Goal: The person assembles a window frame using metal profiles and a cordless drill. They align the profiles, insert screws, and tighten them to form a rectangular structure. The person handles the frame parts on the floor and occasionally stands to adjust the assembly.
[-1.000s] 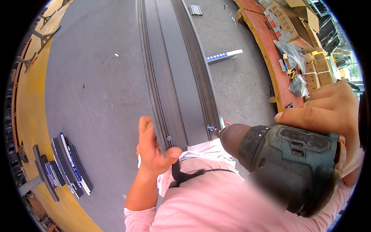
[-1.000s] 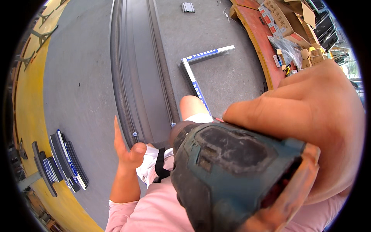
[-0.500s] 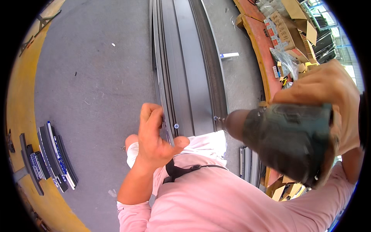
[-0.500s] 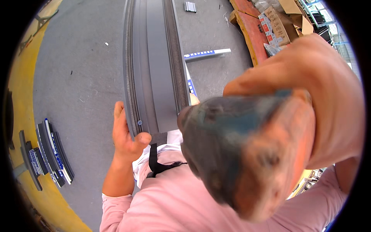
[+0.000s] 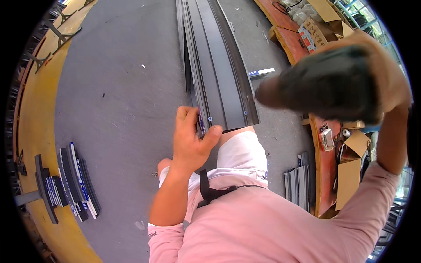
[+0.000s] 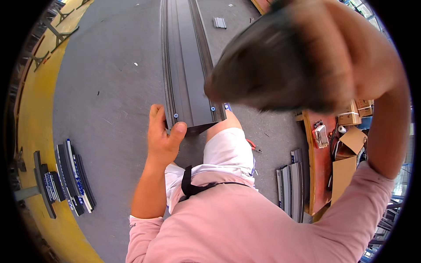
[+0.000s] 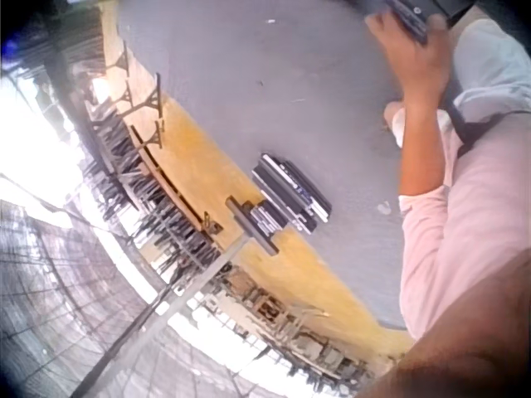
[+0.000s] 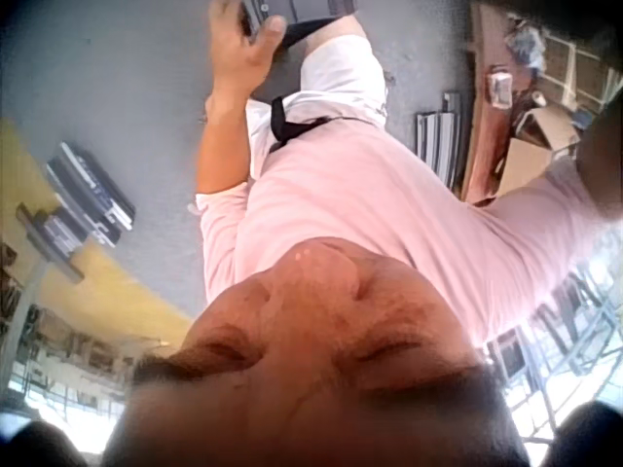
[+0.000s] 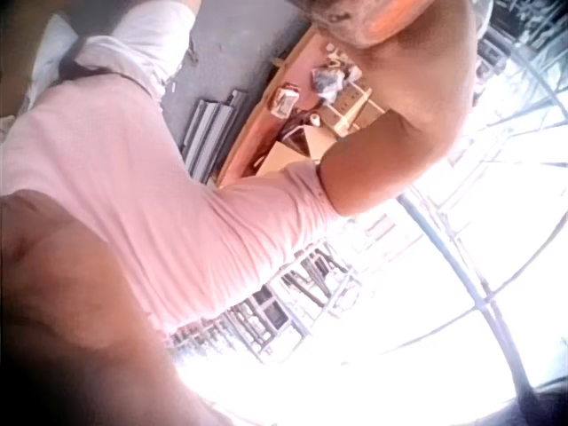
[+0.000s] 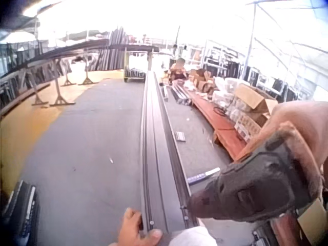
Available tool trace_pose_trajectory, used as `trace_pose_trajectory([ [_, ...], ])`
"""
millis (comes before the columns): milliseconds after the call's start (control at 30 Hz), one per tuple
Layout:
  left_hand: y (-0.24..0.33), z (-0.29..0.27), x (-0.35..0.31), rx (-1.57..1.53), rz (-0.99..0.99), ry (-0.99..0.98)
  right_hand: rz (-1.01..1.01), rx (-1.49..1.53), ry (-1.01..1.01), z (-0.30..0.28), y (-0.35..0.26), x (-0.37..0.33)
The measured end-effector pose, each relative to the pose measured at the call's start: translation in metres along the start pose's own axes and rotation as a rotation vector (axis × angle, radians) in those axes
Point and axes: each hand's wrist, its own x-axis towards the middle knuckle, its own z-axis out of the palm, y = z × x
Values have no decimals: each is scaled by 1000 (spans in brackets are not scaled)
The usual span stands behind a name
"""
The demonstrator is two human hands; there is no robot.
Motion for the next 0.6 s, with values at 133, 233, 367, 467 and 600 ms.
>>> trace_pose_trajectory([
  [133, 15, -4, -2, 185, 8, 47, 234, 180, 458, 71, 5, -40],
  [233, 22, -13, -10, 259, -67, 63, 698, 388, 434, 167, 41, -63],
  [367, 39, -24, -9, 124, -90, 31, 1139, 462, 376, 347, 109, -151],
  [467, 67, -41, 18, -54, -344, 7, 1440, 432, 181, 498, 132, -213],
  [600, 82, -41, 60, 12, -592, -11, 1706, 395, -48, 649, 93, -249],
])
